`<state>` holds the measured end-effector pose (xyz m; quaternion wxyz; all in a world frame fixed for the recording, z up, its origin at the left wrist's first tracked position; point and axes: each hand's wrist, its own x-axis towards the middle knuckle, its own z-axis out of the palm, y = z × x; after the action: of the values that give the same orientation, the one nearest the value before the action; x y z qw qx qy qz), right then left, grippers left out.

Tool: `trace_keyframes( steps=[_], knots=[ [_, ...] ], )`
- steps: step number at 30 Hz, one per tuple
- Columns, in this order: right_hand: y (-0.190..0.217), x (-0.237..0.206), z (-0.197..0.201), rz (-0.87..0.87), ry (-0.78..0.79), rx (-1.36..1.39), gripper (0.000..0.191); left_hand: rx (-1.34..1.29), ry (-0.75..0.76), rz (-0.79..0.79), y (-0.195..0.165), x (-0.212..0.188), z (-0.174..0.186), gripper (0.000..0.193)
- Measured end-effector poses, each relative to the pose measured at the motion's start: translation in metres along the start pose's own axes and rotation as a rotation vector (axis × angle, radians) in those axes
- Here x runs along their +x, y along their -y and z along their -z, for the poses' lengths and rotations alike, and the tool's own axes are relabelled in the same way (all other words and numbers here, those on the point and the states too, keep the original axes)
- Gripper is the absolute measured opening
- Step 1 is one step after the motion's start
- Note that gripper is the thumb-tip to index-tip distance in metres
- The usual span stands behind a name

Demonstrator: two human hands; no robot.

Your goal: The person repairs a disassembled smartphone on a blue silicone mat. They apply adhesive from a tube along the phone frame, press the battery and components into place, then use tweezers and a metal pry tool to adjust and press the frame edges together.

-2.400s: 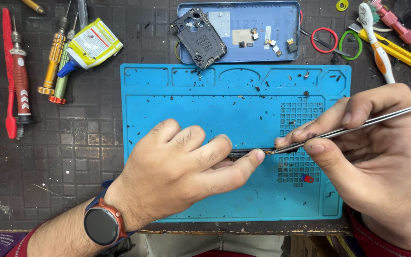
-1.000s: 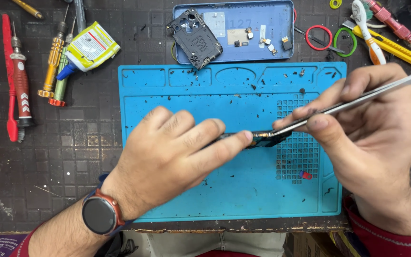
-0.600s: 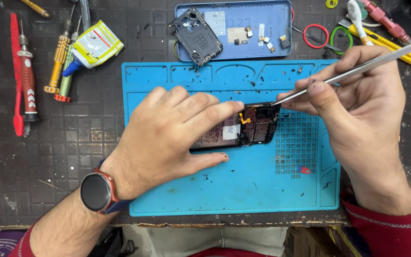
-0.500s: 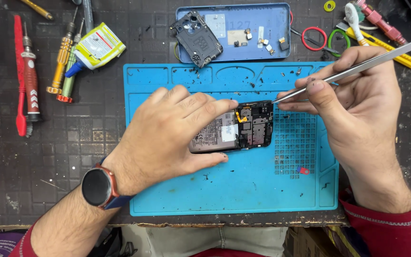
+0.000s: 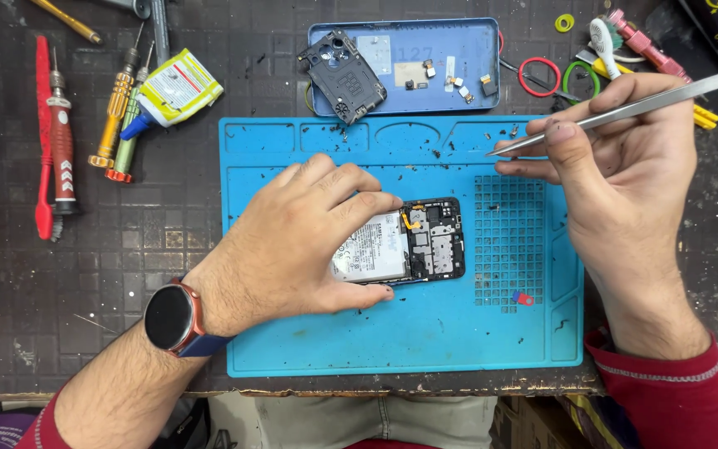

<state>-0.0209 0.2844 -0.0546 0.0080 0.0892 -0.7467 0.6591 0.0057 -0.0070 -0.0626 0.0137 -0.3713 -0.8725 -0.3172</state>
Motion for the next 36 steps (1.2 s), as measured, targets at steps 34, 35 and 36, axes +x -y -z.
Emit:
trace_keyframes(
  steps=[34,35,36],
  knots=[
    [-0.029,0.020,0.009,0.119,-0.017,-0.064,0.030,-0.063,-0.015,0.048,0.003,0.000,0.002,0.071],
    [-0.029,0.019,0.008,0.124,-0.011,-0.071,0.030,-0.064,-0.014,0.048,0.003,0.000,0.001,0.071],
    [-0.030,0.017,0.008,0.140,0.005,-0.073,0.030,-0.054,-0.006,0.052,0.004,-0.001,0.001,0.072]
  ],
)
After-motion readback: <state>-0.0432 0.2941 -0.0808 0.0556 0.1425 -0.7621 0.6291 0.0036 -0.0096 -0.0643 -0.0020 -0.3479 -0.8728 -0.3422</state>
